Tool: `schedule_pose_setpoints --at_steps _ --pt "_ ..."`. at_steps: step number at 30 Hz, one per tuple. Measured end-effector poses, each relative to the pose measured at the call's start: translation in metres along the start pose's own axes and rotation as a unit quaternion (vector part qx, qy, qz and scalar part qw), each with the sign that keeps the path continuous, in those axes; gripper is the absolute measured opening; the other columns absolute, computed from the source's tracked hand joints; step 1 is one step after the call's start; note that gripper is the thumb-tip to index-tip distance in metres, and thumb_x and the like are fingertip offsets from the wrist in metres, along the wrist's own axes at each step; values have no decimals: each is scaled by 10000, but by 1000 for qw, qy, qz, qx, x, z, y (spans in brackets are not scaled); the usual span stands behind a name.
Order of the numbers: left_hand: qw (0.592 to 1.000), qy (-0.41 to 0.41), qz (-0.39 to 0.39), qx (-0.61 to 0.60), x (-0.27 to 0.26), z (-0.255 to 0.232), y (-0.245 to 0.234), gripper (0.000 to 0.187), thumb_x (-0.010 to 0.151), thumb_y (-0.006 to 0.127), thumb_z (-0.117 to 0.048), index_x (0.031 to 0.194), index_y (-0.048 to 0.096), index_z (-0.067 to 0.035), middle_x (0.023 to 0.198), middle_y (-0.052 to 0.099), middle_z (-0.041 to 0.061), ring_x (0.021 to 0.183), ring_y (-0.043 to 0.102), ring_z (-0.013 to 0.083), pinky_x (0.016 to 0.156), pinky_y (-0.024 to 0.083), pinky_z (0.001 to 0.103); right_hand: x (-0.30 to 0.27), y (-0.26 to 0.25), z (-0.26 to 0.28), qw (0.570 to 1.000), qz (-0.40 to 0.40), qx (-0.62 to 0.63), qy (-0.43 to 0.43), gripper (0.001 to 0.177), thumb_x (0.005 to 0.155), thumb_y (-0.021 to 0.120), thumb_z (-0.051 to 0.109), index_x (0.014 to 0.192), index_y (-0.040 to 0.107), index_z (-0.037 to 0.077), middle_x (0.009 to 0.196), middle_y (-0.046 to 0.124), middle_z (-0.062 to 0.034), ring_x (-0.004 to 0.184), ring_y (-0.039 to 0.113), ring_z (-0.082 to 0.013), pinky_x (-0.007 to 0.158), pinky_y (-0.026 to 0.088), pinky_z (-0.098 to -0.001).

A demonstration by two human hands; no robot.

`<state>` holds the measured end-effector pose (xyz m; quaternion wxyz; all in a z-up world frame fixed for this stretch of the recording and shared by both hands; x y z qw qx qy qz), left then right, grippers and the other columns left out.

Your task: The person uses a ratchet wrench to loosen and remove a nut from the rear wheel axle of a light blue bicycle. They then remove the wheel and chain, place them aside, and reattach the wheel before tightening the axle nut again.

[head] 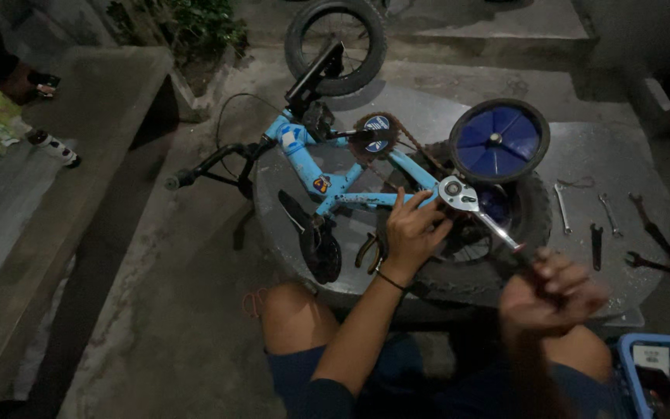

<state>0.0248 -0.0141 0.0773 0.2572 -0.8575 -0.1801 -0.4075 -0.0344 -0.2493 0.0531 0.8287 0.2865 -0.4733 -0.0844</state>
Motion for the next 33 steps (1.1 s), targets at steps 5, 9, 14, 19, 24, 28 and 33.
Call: schedule_pose_setpoints --at_steps 5,9,14,19,24,28,33 --pt "1000 4 -3 11 -1 0 2 138 790 838 -169 838 743 -81 1150 770 31 1194 689 294 1171 376 716 -72 67 14 972 16 -145 -182 246 1010 613 341 983 472 142 925 505 -54 1009 582 -224 1161 473 -478" --pt "1000 -3 1 3 -1 -1 1 147 802 792 -129 934 759 -75 1038 760 30 1206 686 299 1199 358 718 -87 97 4 949 43 -215 -228 179 993 622 163 917 461 141 923 506 -53 971 590 -205 1116 486 -492" --pt "1000 -14 1 -10 5 -2 -3 268 788 817 -150 1037 787 -56 930 757 53 1172 693 312 1182 344 721 -72 86 3 941 141 -166 -259 186 961 652 207 857 524 122 884 521 -52 930 584 -238 1067 488 -481" --pt "1000 11 10 -3 4 -2 -4 162 791 855 -182 857 754 -74 1038 790 91 1186 695 313 1165 396 695 -26 22 9 981 129 -38 -138 289 1071 530 301 865 522 99 874 580 -73 926 636 -228 1050 542 -501" --pt "1000 16 1 5 1 0 -2 141 832 849 -193 820 787 -67 1090 785 87 1184 697 321 1161 403 697 72 -53 -32 993 20 57 101 456 1174 524 253 730 457 176 631 511 -37 625 573 -180 661 557 -353" --pt "1000 9 4 6 3 0 -2 144 844 857 -201 830 800 -69 1075 785 68 1169 705 310 1160 394 703 140 -68 -89 972 17 16 235 502 1087 659 467 754 464 147 648 491 -12 621 548 -165 907 589 -414" --pt "1000 17 14 19 6 -5 -3 137 837 866 -203 844 808 -79 1028 793 40 1186 698 304 1156 390 700 184 -50 -163 936 -20 50 349 361 1048 753 464 896 568 194 663 461 44 672 538 -101 657 452 -247"
Point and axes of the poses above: each hand's wrist, its own x-axis towards the middle knuckle, its own y-axis out of the palm, z = x × y, the point moved 6 cm from there along x, towards the middle knuckle
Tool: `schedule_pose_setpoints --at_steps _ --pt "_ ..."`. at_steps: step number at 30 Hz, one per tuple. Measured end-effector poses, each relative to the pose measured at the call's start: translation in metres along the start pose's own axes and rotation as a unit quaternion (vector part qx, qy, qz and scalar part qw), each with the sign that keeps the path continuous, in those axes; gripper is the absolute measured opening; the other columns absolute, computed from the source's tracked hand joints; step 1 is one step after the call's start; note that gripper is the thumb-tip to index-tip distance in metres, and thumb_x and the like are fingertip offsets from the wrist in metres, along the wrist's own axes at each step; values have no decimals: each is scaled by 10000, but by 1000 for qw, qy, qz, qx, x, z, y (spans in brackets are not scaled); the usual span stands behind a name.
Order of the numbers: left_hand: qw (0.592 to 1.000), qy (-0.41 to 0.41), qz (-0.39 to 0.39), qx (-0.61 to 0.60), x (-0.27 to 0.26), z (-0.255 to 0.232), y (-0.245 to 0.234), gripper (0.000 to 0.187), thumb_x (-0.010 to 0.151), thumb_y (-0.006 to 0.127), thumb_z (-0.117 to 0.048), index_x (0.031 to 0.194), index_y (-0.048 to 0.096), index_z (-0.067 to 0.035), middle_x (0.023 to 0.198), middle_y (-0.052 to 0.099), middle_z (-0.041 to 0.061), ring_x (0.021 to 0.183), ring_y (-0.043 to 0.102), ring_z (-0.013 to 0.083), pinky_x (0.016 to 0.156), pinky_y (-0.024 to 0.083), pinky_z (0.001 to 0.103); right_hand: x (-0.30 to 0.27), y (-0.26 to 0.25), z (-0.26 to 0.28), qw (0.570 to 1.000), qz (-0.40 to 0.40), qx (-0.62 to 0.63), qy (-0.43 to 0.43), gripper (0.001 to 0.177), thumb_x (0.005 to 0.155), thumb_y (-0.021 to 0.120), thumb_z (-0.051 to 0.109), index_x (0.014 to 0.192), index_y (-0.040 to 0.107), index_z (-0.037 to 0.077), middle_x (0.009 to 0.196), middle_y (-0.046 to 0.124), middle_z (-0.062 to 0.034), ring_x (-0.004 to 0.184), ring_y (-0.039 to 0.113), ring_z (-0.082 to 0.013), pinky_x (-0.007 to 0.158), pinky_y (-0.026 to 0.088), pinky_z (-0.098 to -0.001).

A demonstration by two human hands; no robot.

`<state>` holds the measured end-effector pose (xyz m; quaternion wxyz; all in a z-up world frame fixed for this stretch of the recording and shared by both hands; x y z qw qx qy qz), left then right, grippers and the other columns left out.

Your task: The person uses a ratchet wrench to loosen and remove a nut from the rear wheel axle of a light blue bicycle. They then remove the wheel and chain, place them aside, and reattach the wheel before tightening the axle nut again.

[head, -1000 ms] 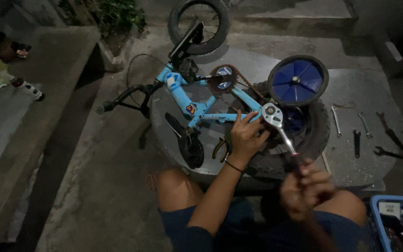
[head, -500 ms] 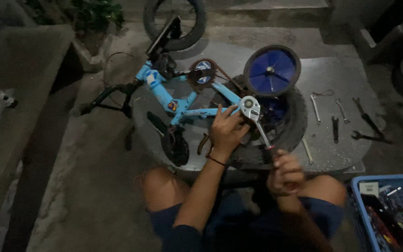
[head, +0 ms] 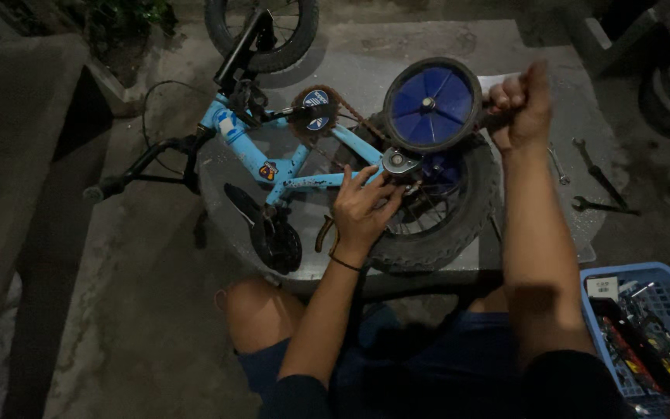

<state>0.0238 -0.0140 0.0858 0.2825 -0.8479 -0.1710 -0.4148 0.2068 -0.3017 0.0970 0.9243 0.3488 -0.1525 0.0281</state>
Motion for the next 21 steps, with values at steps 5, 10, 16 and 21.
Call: schedule_pose_setpoints --at_steps 5,10,16,21 --pt "1000 6 4 -26 3 -5 -7 260 784 888 -311 850 803 -74 1083 789 99 1176 681 310 1151 375 690 -26 13 6 997 -23 54 -42 441 1054 758 463 823 480 211 643 429 64 630 479 -79 666 457 -251" --pt "1000 -30 -3 -5 0 -7 0 301 787 899 -342 796 770 -70 1027 794 96 1192 685 303 1184 334 717 -72 26 30 993 20 100 -66 496 1126 627 469 775 422 185 628 381 55 606 414 -83 674 424 -255" --pt "1000 -14 -4 12 -8 -12 5 288 809 880 -321 850 791 -50 1031 767 38 1210 669 302 1190 263 742 -93 29 33 986 -10 128 -108 455 1162 551 376 781 403 175 616 352 52 569 367 -78 611 368 -246" --pt "1000 -18 4 -6 -12 -12 8 262 821 872 -328 777 766 -92 1184 760 37 1232 653 290 1215 262 731 -127 20 35 973 -44 156 -165 385 1132 526 340 802 404 184 602 354 40 554 368 -86 614 375 -263"
Point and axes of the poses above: each hand's wrist, its own x-axis towards the middle knuckle, its own y-axis out of the palm, z = x × y, the point moved 6 cm from there along x, towards the middle knuckle
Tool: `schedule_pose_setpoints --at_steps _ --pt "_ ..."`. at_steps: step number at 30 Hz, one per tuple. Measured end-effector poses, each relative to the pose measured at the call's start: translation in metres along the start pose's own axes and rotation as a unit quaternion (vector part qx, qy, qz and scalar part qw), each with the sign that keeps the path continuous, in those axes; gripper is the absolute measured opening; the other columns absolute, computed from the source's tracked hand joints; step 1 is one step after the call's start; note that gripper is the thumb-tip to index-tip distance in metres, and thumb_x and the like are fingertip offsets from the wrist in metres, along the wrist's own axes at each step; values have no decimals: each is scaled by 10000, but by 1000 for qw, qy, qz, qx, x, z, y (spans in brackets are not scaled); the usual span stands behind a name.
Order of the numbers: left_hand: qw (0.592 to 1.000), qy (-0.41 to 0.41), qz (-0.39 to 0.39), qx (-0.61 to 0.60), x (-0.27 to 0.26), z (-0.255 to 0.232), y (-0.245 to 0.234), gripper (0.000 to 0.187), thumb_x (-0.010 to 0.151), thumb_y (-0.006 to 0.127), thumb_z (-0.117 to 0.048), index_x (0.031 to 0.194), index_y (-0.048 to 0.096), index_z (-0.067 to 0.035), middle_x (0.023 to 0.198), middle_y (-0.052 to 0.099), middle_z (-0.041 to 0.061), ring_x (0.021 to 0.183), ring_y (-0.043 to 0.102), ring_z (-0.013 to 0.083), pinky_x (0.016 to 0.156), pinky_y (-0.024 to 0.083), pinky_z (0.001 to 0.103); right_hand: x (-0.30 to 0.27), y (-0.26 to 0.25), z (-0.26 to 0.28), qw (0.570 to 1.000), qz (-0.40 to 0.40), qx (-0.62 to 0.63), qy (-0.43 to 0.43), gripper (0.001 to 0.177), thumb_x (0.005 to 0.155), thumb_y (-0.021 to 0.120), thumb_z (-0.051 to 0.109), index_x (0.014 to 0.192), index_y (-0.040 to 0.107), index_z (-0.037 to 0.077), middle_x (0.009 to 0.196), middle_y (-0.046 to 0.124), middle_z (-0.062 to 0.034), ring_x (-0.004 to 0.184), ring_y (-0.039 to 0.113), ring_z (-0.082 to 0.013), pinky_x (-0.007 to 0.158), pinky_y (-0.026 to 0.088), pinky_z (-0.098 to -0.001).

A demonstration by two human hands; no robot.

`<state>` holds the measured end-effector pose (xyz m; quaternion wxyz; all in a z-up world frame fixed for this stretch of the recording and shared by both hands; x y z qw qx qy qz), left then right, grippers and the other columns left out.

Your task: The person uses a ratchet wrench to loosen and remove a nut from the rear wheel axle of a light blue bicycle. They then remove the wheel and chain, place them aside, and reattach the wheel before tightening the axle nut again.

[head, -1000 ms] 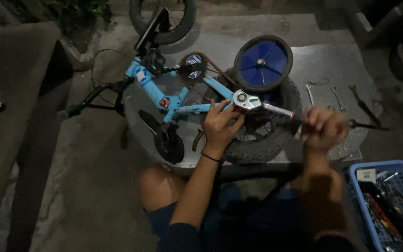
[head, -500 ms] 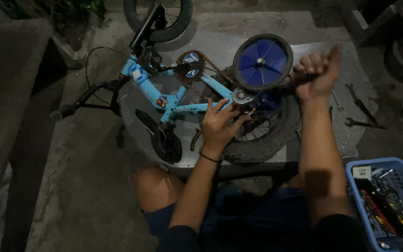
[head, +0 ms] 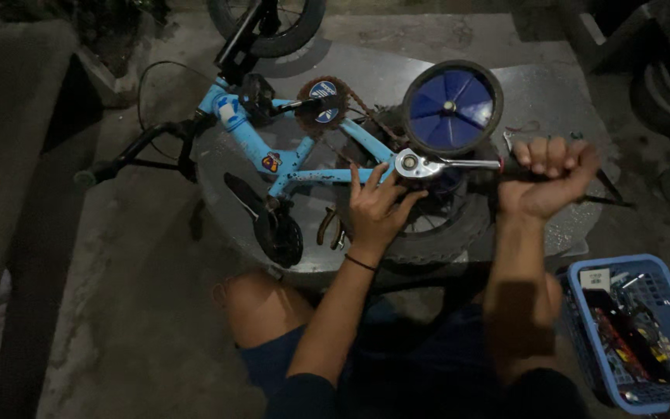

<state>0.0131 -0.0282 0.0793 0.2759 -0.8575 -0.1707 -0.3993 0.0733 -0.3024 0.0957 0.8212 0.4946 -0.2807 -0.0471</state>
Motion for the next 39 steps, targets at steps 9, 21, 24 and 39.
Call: schedule_pose_setpoints --at_steps 9,21,24,39 --pt "1000 -1 13 -4 -8 11 6 182 802 867 -212 831 750 -75 1240 748 59 1300 622 302 1235 227 732 -80 2 17 992 45 -58 -105 335 1162 465 319 858 437 181 634 430 31 591 436 -96 707 448 -290" --pt "1000 3 -3 2 -11 14 11 171 824 774 -161 982 788 -98 1234 755 53 1319 624 304 1252 225 727 -191 39 -17 936 31 -196 -290 313 1114 428 355 866 389 167 814 465 -4 780 536 -149 1001 528 -393" --pt "1000 6 14 -1 -5 14 3 194 818 782 -183 977 784 -72 1231 754 78 1299 626 315 1227 258 709 -181 48 -17 928 79 -242 -273 358 1125 437 339 826 395 148 807 483 -17 850 554 -188 1019 519 -411" --pt "998 57 1 25 7 12 -5 226 851 884 -249 856 747 -69 1159 766 68 1208 679 291 1214 364 644 53 -29 -23 986 107 -100 82 537 1100 549 566 752 397 187 633 407 22 634 485 -143 785 546 -393"
Point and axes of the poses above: each hand's wrist, its own x-axis towards the middle knuckle, its own y-axis out of the palm, z = x × y, the point moved 6 cm from there along x, towards the middle knuckle
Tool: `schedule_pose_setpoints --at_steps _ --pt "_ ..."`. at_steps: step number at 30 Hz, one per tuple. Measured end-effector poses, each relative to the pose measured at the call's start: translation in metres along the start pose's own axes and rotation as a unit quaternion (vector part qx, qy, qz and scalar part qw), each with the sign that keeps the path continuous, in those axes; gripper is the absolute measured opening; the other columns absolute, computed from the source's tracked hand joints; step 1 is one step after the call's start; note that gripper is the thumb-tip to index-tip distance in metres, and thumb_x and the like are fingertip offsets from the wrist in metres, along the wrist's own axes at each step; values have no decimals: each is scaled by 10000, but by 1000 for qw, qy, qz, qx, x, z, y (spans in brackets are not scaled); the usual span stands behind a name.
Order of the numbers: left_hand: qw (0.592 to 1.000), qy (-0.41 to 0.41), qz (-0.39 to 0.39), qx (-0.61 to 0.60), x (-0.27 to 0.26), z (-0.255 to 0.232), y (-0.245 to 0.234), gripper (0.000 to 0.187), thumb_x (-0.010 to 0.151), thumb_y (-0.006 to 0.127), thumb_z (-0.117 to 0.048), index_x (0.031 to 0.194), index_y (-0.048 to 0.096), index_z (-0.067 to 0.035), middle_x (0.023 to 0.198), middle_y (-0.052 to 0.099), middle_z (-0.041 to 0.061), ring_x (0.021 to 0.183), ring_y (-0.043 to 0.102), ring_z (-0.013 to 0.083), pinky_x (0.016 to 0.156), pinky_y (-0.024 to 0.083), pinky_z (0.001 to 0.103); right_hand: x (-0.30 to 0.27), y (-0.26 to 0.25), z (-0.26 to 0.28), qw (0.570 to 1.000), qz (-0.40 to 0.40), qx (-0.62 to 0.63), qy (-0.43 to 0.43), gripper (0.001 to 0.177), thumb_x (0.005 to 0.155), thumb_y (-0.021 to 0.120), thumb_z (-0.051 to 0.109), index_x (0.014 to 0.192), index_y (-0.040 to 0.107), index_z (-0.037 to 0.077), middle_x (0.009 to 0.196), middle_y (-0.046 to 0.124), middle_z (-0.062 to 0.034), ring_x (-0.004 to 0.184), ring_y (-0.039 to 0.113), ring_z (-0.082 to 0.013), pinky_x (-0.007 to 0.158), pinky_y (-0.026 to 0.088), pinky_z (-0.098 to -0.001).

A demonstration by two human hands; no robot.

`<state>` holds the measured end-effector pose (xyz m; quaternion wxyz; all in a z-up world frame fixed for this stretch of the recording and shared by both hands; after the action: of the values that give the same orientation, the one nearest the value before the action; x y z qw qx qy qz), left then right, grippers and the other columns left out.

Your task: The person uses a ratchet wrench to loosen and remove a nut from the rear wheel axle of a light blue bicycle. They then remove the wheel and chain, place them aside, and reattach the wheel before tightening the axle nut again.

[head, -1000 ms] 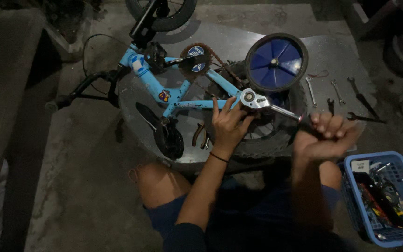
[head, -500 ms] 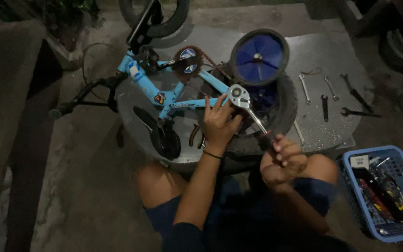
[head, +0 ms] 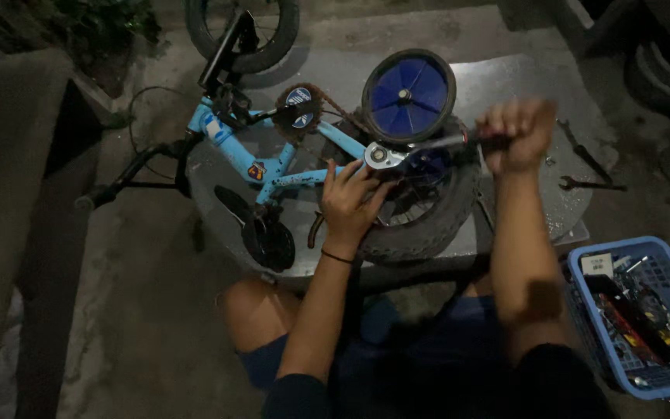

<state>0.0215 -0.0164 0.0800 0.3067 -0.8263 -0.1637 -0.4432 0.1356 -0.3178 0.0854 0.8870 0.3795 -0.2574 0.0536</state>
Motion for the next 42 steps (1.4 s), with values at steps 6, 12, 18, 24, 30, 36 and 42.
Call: schedule_pose_setpoints --at_steps 6,12,18,24,30,36,42 --pt "993 -20 105 -42 9 3 11 960 757 871 -491 1416 454 68 1257 691 216 1147 674 302 1206 288 650 49 21 -24 999 -3 -27 32 571 1023 602 658 767 401 190 627 368 44 605 422 -104 661 480 -283" --pt "995 -6 98 9 5 5 15 868 895 842 -515 1477 402 -46 1395 634 124 1242 683 273 1304 288 598 38 19 -23 999 -34 13 29 594 1046 608 635 719 387 192 616 359 52 582 408 -87 634 445 -254" --pt "993 -54 91 51 19 4 17 1050 799 788 -664 1503 437 32 1454 561 214 1403 471 380 1179 328 547 20 26 -9 999 -41 12 21 569 1091 621 552 721 388 189 614 368 50 593 422 -91 638 449 -261" --pt "992 -16 66 102 36 -5 21 723 766 804 -618 1195 720 -42 1324 672 152 1375 528 333 1223 230 550 -11 32 13 999 -45 -26 -9 565 1123 587 538 740 398 168 639 401 23 638 467 -122 715 501 -311" --pt "994 15 86 61 49 6 29 529 728 833 -559 973 774 -94 1047 766 92 1210 659 307 1291 226 547 -9 42 8 997 -67 21 -22 522 1140 566 474 752 420 157 628 427 5 603 459 -133 669 487 -305" --pt "994 17 72 81 46 2 31 494 718 826 -565 966 796 -139 1042 767 61 1219 659 303 1283 136 630 -22 47 10 996 -45 57 -52 463 1159 533 405 775 432 166 593 418 22 535 428 -104 604 460 -291" --pt "994 -12 78 70 39 8 34 529 642 825 -633 934 803 -191 1086 774 32 1268 642 293 1270 41 684 -56 36 20 992 -72 41 -90 450 1177 525 350 777 439 163 582 407 10 521 412 -97 579 431 -288"
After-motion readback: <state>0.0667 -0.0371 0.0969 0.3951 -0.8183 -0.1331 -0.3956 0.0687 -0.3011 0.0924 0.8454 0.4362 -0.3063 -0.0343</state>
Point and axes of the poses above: each hand's wrist, its own x-axis towards the middle knuckle, its own y-axis out of the palm, z = x × y, the point moved 6 cm from there along x, towards the middle knuckle
